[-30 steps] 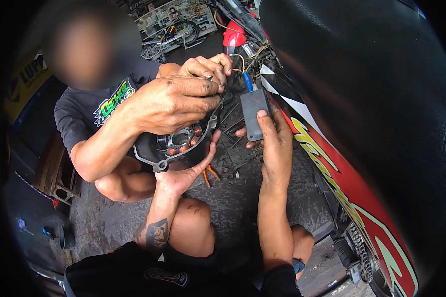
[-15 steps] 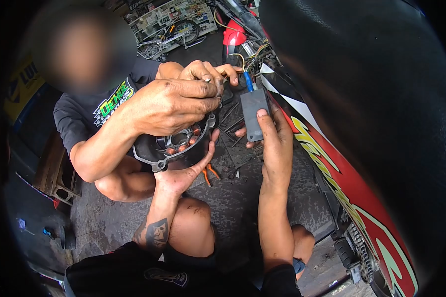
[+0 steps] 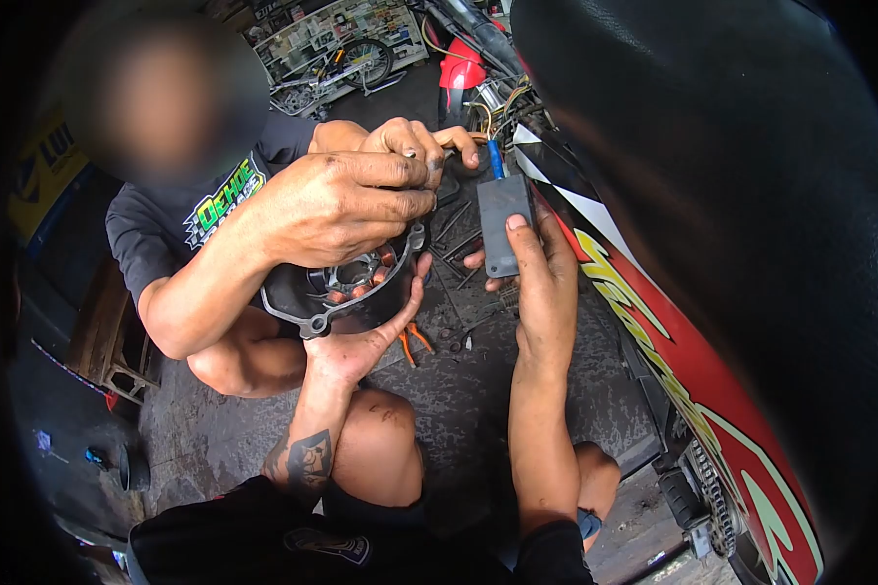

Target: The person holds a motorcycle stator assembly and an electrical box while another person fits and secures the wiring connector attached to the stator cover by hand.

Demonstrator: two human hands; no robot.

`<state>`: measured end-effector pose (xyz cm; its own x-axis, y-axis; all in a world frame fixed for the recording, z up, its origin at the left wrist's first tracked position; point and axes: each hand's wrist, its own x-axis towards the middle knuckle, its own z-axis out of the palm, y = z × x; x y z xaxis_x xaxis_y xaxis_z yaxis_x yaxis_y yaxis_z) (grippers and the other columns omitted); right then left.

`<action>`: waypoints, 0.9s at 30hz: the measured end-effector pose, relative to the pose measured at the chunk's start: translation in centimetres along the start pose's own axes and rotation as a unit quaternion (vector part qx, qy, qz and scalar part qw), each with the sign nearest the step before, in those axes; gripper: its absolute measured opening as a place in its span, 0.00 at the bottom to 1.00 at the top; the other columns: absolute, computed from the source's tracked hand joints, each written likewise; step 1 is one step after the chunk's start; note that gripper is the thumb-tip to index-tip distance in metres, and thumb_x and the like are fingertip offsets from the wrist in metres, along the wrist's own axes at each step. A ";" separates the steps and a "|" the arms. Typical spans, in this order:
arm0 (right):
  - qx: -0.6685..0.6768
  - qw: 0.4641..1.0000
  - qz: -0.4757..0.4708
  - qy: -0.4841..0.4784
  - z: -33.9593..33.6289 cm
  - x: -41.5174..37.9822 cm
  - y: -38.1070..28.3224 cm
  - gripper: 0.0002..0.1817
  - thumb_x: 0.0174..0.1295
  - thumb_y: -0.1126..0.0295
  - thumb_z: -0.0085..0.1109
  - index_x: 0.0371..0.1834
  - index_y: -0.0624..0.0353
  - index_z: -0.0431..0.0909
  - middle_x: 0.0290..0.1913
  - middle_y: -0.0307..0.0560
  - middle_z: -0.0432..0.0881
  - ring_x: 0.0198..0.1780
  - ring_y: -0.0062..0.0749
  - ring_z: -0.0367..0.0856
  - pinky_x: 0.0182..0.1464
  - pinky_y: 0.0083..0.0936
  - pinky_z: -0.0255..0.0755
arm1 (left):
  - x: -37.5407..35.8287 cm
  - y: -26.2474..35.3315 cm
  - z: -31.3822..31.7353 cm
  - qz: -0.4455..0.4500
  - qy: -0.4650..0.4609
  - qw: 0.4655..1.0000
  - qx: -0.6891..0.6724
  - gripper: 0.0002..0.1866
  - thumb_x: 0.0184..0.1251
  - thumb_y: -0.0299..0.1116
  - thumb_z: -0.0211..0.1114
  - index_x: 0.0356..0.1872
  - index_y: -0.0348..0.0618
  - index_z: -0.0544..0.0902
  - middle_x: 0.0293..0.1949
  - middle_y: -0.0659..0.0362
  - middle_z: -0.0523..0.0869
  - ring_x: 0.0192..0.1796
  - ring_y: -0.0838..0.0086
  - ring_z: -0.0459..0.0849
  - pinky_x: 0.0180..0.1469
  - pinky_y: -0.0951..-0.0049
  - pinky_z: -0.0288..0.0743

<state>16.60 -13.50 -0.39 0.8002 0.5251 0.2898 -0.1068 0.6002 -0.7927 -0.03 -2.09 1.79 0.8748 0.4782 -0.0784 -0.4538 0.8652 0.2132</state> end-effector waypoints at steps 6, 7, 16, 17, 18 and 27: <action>0.003 1.000 0.003 0.006 0.1 -0.1 0.0 0.24 0.71 0.57 0.55 0.62 0.66 0.74 0.51 0.53 0.86 0.32 0.29 0.88 0.25 0.16 0.72 | -0.1 -0.1 0.0 -0.003 -0.008 1.000 -0.002 0.37 0.74 0.54 0.47 0.70 0.30 0.64 0.66 0.37 0.70 0.73 0.40 0.65 0.74 0.40 0.62; 0.004 1.000 0.002 0.005 0.1 -0.1 0.0 0.24 0.71 0.57 0.55 0.61 0.66 0.74 0.51 0.53 0.86 0.32 0.29 0.88 0.25 0.16 0.72 | -0.1 -0.1 0.0 -0.004 -0.008 1.000 -0.002 0.37 0.74 0.54 0.47 0.70 0.30 0.64 0.66 0.37 0.70 0.73 0.40 0.65 0.74 0.40 0.62; 0.004 1.000 0.003 0.001 0.0 0.0 0.0 0.25 0.71 0.58 0.55 0.63 0.66 0.74 0.49 0.52 0.87 0.31 0.30 0.88 0.25 0.16 0.72 | -0.1 -0.2 0.3 -0.008 0.001 1.000 0.005 0.38 0.73 0.55 0.48 0.70 0.30 0.63 0.66 0.37 0.71 0.73 0.40 0.65 0.74 0.40 0.61; 0.004 1.000 0.003 0.001 0.0 0.0 0.0 0.25 0.71 0.58 0.55 0.63 0.66 0.74 0.49 0.52 0.87 0.31 0.30 0.88 0.25 0.16 0.72 | 0.0 -0.2 0.2 -0.003 -0.002 1.000 0.012 0.38 0.73 0.55 0.48 0.70 0.30 0.63 0.66 0.37 0.71 0.73 0.40 0.65 0.75 0.40 0.61; 0.005 1.000 0.006 -0.002 -0.1 0.1 0.2 0.25 0.71 0.58 0.55 0.64 0.66 0.73 0.50 0.53 0.86 0.31 0.30 0.88 0.25 0.16 0.72 | 0.1 -0.2 0.1 0.002 -0.004 1.000 0.019 0.38 0.73 0.55 0.49 0.71 0.31 0.63 0.66 0.37 0.71 0.74 0.40 0.64 0.75 0.40 0.61; 0.005 1.000 0.009 -0.005 -0.3 0.2 0.2 0.27 0.71 0.58 0.55 0.66 0.67 0.71 0.51 0.54 0.86 0.31 0.31 0.88 0.24 0.16 0.73 | 0.1 -0.3 0.2 -0.002 0.009 1.000 0.013 0.38 0.73 0.56 0.48 0.70 0.31 0.63 0.68 0.37 0.69 0.74 0.41 0.64 0.75 0.41 0.61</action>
<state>16.90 -13.46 -0.60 0.7927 0.5410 0.2808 -0.1262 0.5964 -0.7927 0.27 -2.32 1.95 0.8729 0.4781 -0.0976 -0.4458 0.8627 0.2388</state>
